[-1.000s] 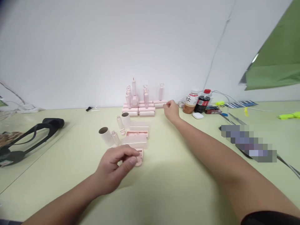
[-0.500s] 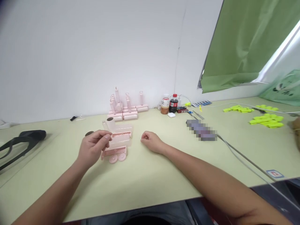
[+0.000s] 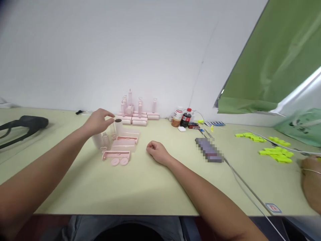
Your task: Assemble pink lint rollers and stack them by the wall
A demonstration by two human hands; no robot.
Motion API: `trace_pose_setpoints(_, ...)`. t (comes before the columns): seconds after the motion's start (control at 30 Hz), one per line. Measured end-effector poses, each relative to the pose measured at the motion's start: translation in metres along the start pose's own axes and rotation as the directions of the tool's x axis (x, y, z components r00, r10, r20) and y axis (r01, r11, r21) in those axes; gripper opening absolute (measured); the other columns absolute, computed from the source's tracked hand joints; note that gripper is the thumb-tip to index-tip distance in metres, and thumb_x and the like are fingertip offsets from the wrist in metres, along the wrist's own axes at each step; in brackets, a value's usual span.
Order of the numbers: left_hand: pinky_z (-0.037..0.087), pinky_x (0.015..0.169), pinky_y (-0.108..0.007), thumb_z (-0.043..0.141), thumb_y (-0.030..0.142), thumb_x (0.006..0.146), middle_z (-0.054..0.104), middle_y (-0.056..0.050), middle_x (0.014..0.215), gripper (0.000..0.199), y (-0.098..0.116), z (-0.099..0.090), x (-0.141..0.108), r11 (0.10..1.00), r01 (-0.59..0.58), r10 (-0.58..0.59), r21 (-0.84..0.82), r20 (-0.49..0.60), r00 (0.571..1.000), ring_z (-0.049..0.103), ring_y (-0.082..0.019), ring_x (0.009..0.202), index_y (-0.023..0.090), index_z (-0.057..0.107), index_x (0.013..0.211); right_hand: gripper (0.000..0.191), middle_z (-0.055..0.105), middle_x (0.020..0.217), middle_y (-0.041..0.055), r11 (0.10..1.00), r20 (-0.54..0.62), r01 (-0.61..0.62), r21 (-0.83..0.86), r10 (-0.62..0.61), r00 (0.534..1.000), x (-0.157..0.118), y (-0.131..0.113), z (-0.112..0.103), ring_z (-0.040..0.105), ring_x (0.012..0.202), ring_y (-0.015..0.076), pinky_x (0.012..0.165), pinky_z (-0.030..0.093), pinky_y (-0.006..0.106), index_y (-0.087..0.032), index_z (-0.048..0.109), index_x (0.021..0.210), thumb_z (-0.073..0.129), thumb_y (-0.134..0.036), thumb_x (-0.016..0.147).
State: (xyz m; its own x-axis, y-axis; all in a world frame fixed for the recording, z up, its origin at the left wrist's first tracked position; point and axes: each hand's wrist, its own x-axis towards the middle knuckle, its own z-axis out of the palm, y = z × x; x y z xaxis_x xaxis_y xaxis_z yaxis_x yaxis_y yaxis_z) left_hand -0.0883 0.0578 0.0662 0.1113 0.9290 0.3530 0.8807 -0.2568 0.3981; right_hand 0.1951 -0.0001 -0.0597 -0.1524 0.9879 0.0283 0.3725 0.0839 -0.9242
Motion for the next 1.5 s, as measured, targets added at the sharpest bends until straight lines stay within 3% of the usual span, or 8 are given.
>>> trace_pose_setpoints(0.17,0.038,0.097,-0.051,0.054,0.032,0.083,0.049,-0.014,0.134,0.034,0.009,0.019,0.034,0.926,-0.125,0.040,0.355,0.236,0.971,0.044,-0.036,0.119,0.024,0.071,0.110,0.014,0.051,0.061,-0.0044,0.999,0.006,-0.033,0.024,0.033,0.999,-0.001,0.000,-0.003,0.045,0.053,0.0111,0.044,0.037,0.022,-0.020,0.056,0.077,0.063,-0.032,0.073)
trace_pose_setpoints(0.43,0.038,0.097,-0.051,0.059,0.038,0.077,0.052,-0.016,0.129,0.036,0.012,0.027,0.054,0.905,-0.150,0.019,0.398,0.315,0.949,0.046,-0.037,0.118,0.019,0.072,0.106,0.014,0.052,0.062,-0.0038,0.998,0.017,-0.051,0.029,0.050,0.999,-0.003,-0.004,-0.003,0.045,0.052,0.0103,0.045,0.038,0.022,-0.020,0.057,0.078,0.062,-0.032,0.074)
trace_pose_setpoints(0.7,0.049,0.071,-0.032,0.055,0.043,0.077,0.064,-0.011,0.120,0.042,-0.032,-0.027,0.011,0.960,0.019,-0.107,0.278,0.305,0.946,0.065,-0.028,0.093,0.023,0.065,0.113,0.014,0.053,0.062,-0.0030,0.999,0.024,-0.018,0.041,0.017,1.000,-0.004,-0.005,-0.002,0.047,0.055,0.0109,0.047,0.040,0.022,-0.019,0.058,0.077,0.064,-0.032,0.072)
trace_pose_setpoints(1.0,0.051,0.069,-0.029,0.063,0.048,0.070,0.068,-0.009,0.116,0.046,-0.065,-0.032,-0.030,0.991,0.078,-0.110,0.109,0.331,0.937,0.066,-0.025,0.095,0.024,0.063,0.110,0.016,0.053,0.060,-0.0026,0.997,-0.007,-0.032,0.065,0.032,0.999,-0.004,-0.009,-0.002,0.047,0.053,0.0111,0.046,0.041,0.023,-0.019,0.058,0.075,0.065,-0.032,0.071)
trace_pose_setpoints(1.1,0.051,0.064,-0.032,0.068,0.049,0.067,0.070,-0.010,0.104,0.041,-0.056,-0.050,-0.038,0.980,0.198,-0.198,0.008,0.097,0.975,0.068,-0.026,0.081,0.021,0.066,0.097,0.020,0.054,0.064,-0.0019,0.994,-0.038,-0.007,0.109,0.012,0.999,-0.007,-0.012,-0.002,0.050,0.056,0.0123,0.046,0.044,0.024,-0.019,0.059,0.079,0.068,-0.035,0.071)
trace_pose_setpoints(1.17,0.052,0.059,-0.031,0.071,0.052,0.067,0.069,-0.009,0.094,0.048,-0.039,-0.056,-0.048,0.933,0.183,-0.189,-0.311,0.010,0.982,0.067,-0.022,0.070,0.018,0.063,0.100,0.026,0.057,0.075,0.0006,0.989,-0.050,0.062,0.134,-0.056,0.997,-0.013,-0.020,-0.001,0.054,0.063,0.0137,0.049,0.048,0.025,-0.019,0.061,0.089,0.070,-0.037,0.072)
trace_pose_setpoints(1.33,0.054,0.057,-0.029,0.073,0.053,0.069,0.066,-0.006,0.082,0.052,0.022,-0.018,-0.080,0.566,0.154,0.095,-0.810,0.250,0.964,0.068,-0.019,0.065,0.014,0.057,0.100,0.063,0.057,0.112,0.0071,0.906,-0.030,0.299,0.301,-0.304,0.952,-0.036,-0.057,0.016,0.058,0.091,0.0191,0.072,0.055,0.034,-0.027,0.053,0.124,0.078,-0.039,0.068)
trace_pose_setpoints(1.5,0.053,0.067,-0.030,0.056,0.058,0.084,0.066,-0.008,0.098,0.047,0.037,0.018,-0.079,0.671,0.049,0.249,-0.740,0.287,0.925,0.067,-0.019,0.080,0.017,0.058,0.107,0.053,0.059,0.099,0.0031,0.819,-0.159,0.305,0.486,-0.261,0.952,-0.038,-0.067,0.027,0.059,0.081,0.0172,0.072,0.056,0.036,-0.026,0.054,0.111,0.078,-0.046,0.069)
